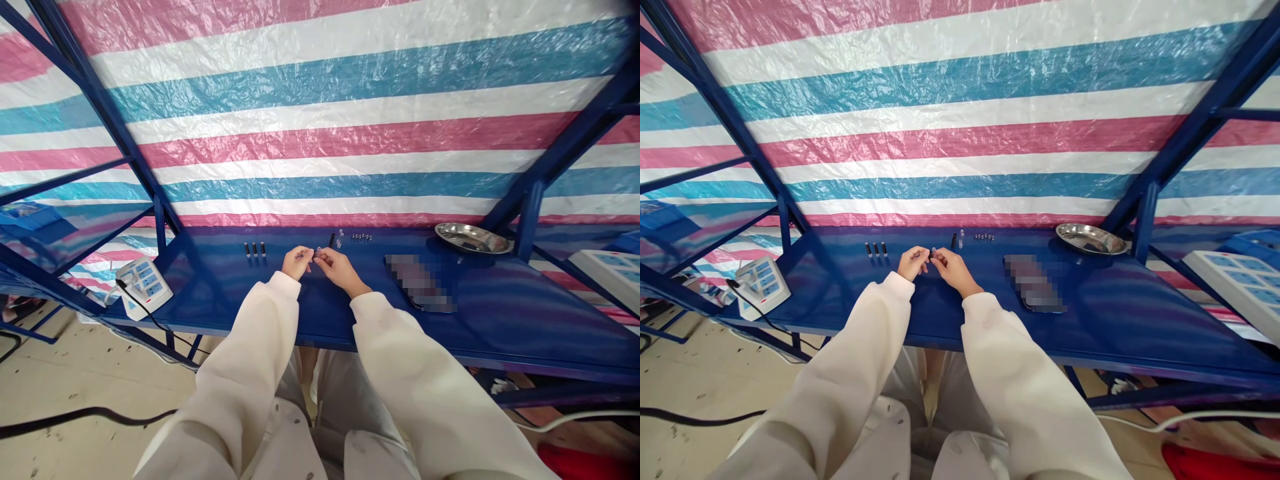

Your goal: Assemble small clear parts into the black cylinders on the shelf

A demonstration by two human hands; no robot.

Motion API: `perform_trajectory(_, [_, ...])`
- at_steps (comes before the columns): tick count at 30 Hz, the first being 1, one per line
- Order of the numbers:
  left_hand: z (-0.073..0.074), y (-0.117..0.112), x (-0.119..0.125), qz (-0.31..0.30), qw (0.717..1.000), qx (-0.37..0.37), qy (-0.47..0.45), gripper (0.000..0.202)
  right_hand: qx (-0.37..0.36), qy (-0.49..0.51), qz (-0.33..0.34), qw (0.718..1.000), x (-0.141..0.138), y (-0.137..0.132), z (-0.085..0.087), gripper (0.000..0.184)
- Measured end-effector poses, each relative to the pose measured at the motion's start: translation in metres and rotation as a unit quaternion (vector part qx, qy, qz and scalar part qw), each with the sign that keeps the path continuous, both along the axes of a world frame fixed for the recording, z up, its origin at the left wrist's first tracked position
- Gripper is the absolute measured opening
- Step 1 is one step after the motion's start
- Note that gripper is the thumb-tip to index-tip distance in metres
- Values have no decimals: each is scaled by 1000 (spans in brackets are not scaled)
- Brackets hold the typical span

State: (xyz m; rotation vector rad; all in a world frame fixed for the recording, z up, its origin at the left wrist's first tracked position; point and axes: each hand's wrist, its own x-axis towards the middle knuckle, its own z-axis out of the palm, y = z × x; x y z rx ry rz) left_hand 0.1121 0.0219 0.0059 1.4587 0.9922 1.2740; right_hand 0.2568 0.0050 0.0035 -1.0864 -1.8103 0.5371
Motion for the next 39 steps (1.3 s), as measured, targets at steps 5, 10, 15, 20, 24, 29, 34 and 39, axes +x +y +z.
perform_trajectory(5, [-4,2,0,-11,1000,2,14,30,5,-26,2,1000,0,-1,2,23])
perform_trajectory(10, [-3,0,0,-19,1000,-2,20,22,9,-47,8,999,1,0,0,19])
perform_trajectory(15, [4,-4,1,7,1000,-3,4,20,-3,-76,-75,994,7,9,-8,16])
perform_trajectory(20, [8,-7,1,39,999,6,-2,21,-75,-89,-255,960,23,27,-16,14])
perform_trajectory(24, [8,-6,3,37,999,12,3,22,-118,-105,-304,939,31,37,-18,15])
perform_trajectory(29, [11,-6,5,47,998,30,-13,22,-141,-127,-298,935,29,41,-17,15])
perform_trajectory(34, [12,-5,3,78,996,30,-34,22,-157,-148,-284,934,27,46,-18,15])
perform_trajectory(39, [12,-5,2,82,995,31,-36,19,-156,-149,-278,936,27,50,-20,15])
